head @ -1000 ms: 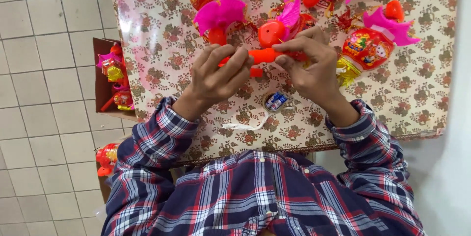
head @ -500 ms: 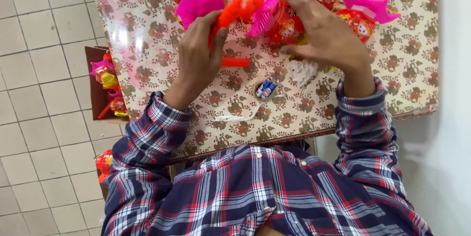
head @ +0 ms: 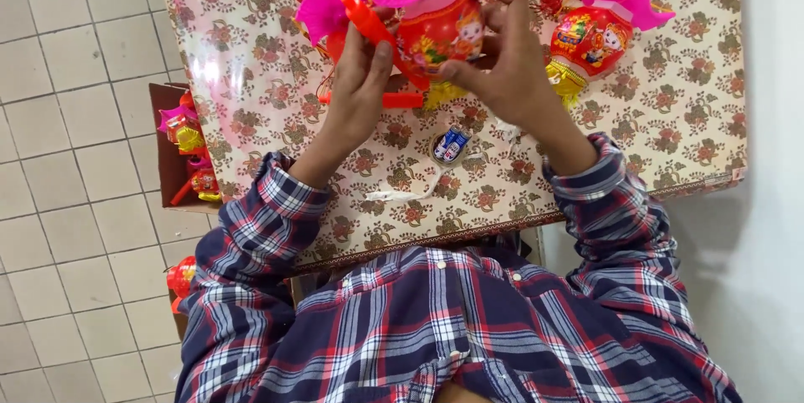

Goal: Assembling decorative plastic lanterns by joining multiple colorful components and handles on a table.

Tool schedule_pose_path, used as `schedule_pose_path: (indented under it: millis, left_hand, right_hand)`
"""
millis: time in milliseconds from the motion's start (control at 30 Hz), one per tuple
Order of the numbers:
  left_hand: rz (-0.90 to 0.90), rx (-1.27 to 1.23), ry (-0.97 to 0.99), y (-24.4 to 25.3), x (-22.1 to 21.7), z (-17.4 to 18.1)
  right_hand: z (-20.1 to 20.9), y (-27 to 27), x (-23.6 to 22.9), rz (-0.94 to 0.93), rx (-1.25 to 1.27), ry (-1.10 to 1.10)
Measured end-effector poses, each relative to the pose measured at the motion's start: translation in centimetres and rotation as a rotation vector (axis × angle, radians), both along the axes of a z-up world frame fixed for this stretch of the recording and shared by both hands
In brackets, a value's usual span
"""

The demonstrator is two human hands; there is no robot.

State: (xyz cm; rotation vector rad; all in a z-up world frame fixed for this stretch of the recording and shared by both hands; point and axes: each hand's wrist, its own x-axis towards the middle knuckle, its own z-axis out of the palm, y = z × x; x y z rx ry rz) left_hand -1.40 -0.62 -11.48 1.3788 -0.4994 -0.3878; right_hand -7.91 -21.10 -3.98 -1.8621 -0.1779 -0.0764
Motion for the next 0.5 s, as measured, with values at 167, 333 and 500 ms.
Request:
schedule_pose_path:
  millis: [167,333,500]
  left_hand:
    - [-0.083,0.177,0.021,0.1,-0.3,0.3]
    - [-0.111,-0.032,-0.038,0.9,0.6,0.1]
    - [-0.048,0.024,-0.154,1.3,1.3,-1.1]
  right_hand:
    - [-0.7,0.5,-0.4,-0.017,-0.116,-0.026]
    - [0.2,-2.1,-3.0,0.040,-0.548,0.045]
    - [-1.0,-5.0,-6.0,0.123,-1.092,0.056]
